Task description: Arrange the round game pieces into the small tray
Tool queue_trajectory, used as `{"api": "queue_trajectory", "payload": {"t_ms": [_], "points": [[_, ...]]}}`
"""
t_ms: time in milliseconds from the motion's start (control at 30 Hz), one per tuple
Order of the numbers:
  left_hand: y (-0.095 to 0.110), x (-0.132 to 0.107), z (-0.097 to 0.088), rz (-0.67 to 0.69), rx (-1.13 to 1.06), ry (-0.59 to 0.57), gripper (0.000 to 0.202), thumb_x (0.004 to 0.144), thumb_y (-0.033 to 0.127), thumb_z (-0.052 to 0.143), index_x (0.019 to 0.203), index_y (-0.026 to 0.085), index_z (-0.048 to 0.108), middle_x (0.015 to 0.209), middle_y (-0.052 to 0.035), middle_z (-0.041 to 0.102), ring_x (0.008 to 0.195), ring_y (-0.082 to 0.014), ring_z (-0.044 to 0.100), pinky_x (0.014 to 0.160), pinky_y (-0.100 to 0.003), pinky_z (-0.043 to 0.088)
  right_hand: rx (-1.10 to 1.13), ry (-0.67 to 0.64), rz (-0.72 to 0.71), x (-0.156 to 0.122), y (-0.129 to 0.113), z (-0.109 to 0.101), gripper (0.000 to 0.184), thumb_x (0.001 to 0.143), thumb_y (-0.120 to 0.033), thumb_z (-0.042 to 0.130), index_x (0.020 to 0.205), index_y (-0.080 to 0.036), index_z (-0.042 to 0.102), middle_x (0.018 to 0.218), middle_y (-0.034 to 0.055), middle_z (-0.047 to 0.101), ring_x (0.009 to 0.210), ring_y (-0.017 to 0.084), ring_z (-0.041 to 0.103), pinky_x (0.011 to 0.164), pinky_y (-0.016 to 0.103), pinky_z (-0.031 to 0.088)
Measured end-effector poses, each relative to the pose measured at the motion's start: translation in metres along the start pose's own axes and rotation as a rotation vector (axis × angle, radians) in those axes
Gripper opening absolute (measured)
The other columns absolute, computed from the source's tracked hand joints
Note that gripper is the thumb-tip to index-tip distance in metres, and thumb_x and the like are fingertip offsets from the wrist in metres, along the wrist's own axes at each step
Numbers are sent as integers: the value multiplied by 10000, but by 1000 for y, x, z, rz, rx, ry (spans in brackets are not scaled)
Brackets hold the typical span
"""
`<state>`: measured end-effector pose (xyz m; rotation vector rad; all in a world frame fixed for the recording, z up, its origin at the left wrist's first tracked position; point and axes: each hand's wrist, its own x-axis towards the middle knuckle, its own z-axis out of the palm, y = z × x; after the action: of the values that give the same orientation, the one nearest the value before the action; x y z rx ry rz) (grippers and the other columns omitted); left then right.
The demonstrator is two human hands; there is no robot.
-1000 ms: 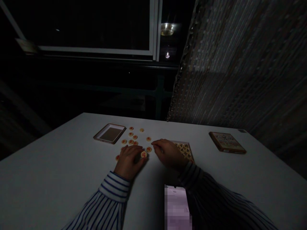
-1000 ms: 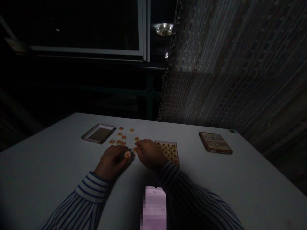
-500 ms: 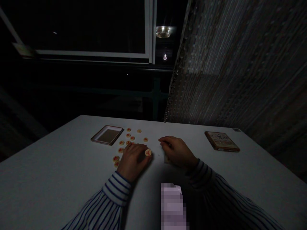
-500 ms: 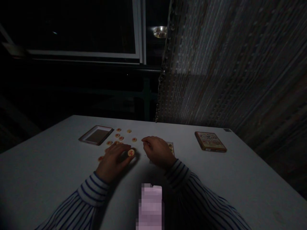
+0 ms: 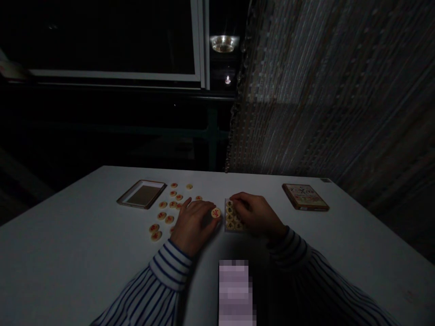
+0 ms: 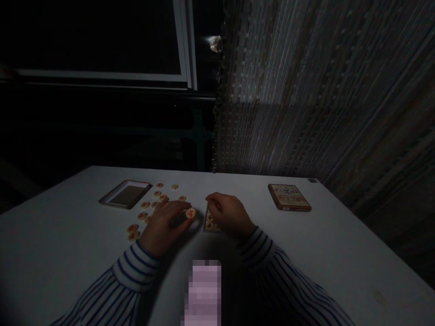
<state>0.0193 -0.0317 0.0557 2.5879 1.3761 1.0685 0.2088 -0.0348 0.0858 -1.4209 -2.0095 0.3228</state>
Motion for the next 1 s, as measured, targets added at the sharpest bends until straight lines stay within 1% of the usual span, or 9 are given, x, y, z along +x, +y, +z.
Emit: {"api": "queue_trajectory", "payload": {"t_ms": [133, 267, 367, 467, 600, 767, 933, 1000], "points": [[5, 7, 4, 11, 1, 9, 246, 763, 338, 496, 970, 218, 554, 977, -31, 624, 968, -204, 526, 966, -477, 256, 3, 4, 15, 0, 5, -4, 254, 807, -274, 399, 919, -201, 616, 836, 29, 659, 772, 160, 589, 689, 272, 427], [11, 16, 5, 20, -11, -13, 234, 763, 326, 502, 963, 215, 551, 952, -19, 626, 932, -183, 537, 978, -461, 245, 9, 11, 19, 0, 9, -6, 250, 805, -262, 398, 916, -199, 613, 831, 28, 657, 763, 155, 586, 681, 265, 423], [14, 21, 7, 23, -29, -14, 235, 760, 323, 509, 966, 215, 547, 943, -13, 629, 922, -176, 544, 984, -455, 242, 9, 16, 28, 0, 11, -7, 251, 806, -281, 401, 915, -199, 612, 821, 29, 656, 755, 157, 586, 668, 264, 423], [14, 23, 13, 27, -40, 1, 227, 765, 325, 503, 959, 217, 550, 937, -9, 635, 912, -173, 551, 980, -448, 252, 6, 18, 30, 0, 12, -8, 245, 804, -275, 404, 911, -201, 612, 808, 26, 655, 744, 156, 586, 662, 263, 424], [11, 22, 28, 23, -60, 43, 244, 760, 309, 510, 976, 204, 550, 947, -26, 639, 909, -181, 556, 967, -447, 278, 0, 24, 37, 1, 16, -7, 235, 796, -256, 411, 905, -203, 612, 814, 25, 654, 753, 157, 587, 667, 263, 425], [6, 15, 44, 9, -84, 63, 259, 761, 297, 508, 999, 201, 545, 958, -37, 641, 899, -185, 562, 958, -447, 296, -13, 1, 46, 2, 19, -7, 237, 799, -266, 409, 902, -202, 612, 813, 26, 656, 743, 154, 589, 652, 259, 426], [3, 12, 51, 18, -83, 99, 259, 762, 296, 506, 998, 197, 548, 939, -48, 643, 879, -190, 564, 924, -429, 340, -4, -36, 40, 0, 23, -6, 225, 793, -251, 417, 886, -194, 614, 810, 25, 656, 736, 145, 591, 647, 248, 430], [4, 11, 51, 23, -83, 89, 260, 769, 292, 497, 1005, 193, 545, 932, -50, 642, 872, -189, 563, 906, -417, 360, 16, -53, 41, -1, 26, -4, 213, 786, -246, 431, 885, -191, 612, 809, 23, 658, 734, 143, 592, 648, 246, 433]]}}
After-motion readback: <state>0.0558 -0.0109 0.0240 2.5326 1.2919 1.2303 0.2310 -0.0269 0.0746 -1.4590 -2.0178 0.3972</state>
